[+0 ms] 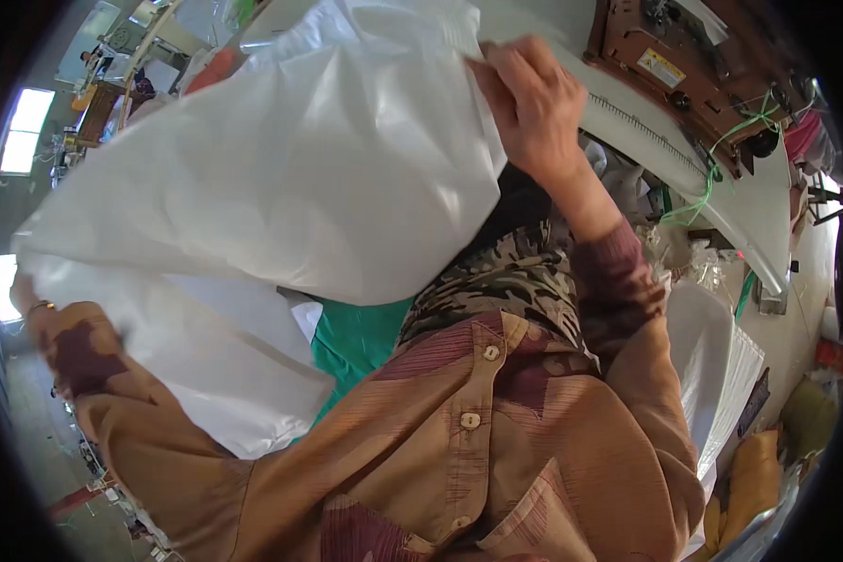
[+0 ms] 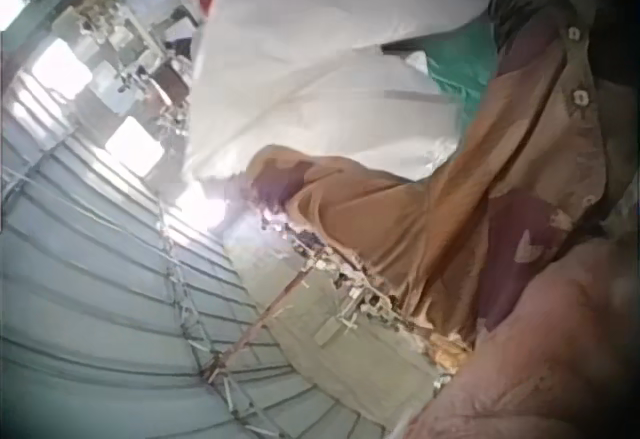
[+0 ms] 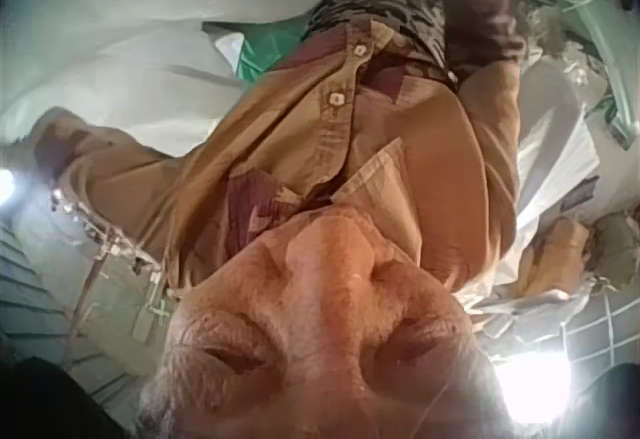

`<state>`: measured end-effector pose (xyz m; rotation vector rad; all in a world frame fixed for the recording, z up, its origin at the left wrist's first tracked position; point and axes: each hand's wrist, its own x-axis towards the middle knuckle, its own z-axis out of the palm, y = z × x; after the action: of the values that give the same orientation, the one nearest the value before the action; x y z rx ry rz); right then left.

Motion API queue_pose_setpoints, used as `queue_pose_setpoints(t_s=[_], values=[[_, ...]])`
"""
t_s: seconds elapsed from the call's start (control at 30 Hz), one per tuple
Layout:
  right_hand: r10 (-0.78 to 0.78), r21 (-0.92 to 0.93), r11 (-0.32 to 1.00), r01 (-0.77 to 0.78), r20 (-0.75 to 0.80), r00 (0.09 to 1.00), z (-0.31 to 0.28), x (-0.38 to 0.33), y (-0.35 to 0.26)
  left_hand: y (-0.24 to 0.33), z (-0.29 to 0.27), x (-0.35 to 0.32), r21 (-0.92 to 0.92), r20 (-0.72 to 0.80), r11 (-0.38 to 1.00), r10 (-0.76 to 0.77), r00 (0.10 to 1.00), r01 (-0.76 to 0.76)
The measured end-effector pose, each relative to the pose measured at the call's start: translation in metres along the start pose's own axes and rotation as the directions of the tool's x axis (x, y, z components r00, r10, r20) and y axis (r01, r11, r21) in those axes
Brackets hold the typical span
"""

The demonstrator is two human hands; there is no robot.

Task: The person folds a large white plastic sheet and sews it using a sewing machine. They repeatedly align the edges, feed the material through the machine, and cut the thread with scissors. The person handles the plastic sheet multiple times to prepare it for stitching.

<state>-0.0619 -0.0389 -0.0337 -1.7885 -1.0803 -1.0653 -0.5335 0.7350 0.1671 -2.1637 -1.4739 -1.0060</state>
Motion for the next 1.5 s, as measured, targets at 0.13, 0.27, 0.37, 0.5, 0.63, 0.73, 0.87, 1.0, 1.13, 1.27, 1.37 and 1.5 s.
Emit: queue_pose_setpoints(t_s=[0.13,0.27,0.37,0.5,0.63,0.73,0.87,1.0,1.13,1.27,1.37,1.5], values=[[-0.262,0.050,0.965,0.258,0.106,0.959,-0.042,-0.031,-0.036,0.038,0.006,-0.002,0.196,0.013,0.843,0.508,0.861,-0.500],[-0.225,0.059,0.973,0.221,0.414,0.882,-0.054,-0.078,-0.060,0.264,0.043,-0.153,-0.645,0.286,0.721,0.536,0.795,-0.254],[-0.208,0.173,0.973,0.151,0.389,0.898,-0.065,-0.098,-0.069,0.377,-0.074,-0.301,-0.906,0.407,0.375,0.655,0.636,0.195],[-0.177,0.183,0.977,0.112,0.393,0.902,-0.072,-0.115,-0.070,0.437,-0.110,-0.410,-0.993,0.091,0.111,0.946,0.310,-0.048],[-0.172,0.176,0.979,0.105,0.432,0.885,-0.079,-0.119,-0.076,0.460,-0.112,-0.466,-0.994,0.048,0.080,0.935,0.350,-0.078],[-0.163,0.184,0.979,0.088,0.440,0.883,-0.075,-0.122,-0.080,0.474,-0.121,-0.480,-0.972,0.032,0.111,0.936,0.351,-0.208],[-0.070,0.253,0.965,-0.068,0.499,0.864,-0.079,-0.118,-0.086,0.470,-0.112,-0.495,-0.958,0.065,0.121,0.974,0.215,-0.259],[0.056,0.220,0.940,-0.263,0.657,0.751,-0.083,-0.121,-0.087,0.464,-0.110,-0.522,-0.984,0.149,0.162,0.976,0.158,-0.070],[0.095,0.204,0.903,-0.377,0.762,0.641,-0.085,-0.138,-0.080,0.448,-0.110,-0.552,-0.983,0.182,0.177,0.972,0.149,0.046],[0.075,0.155,0.928,-0.338,0.812,0.579,-0.081,-0.142,-0.073,0.437,-0.106,-0.557,-0.986,0.161,0.154,0.979,0.128,0.064],[-0.034,0.125,0.986,-0.110,0.798,0.602,-0.063,-0.129,-0.063,0.436,-0.117,-0.552,-0.983,0.166,0.156,0.982,0.095,0.101],[-0.136,0.084,0.989,0.122,0.846,0.516,-0.044,-0.114,-0.049,0.431,-0.116,-0.551,-0.987,0.144,0.135,0.982,0.125,0.084]])
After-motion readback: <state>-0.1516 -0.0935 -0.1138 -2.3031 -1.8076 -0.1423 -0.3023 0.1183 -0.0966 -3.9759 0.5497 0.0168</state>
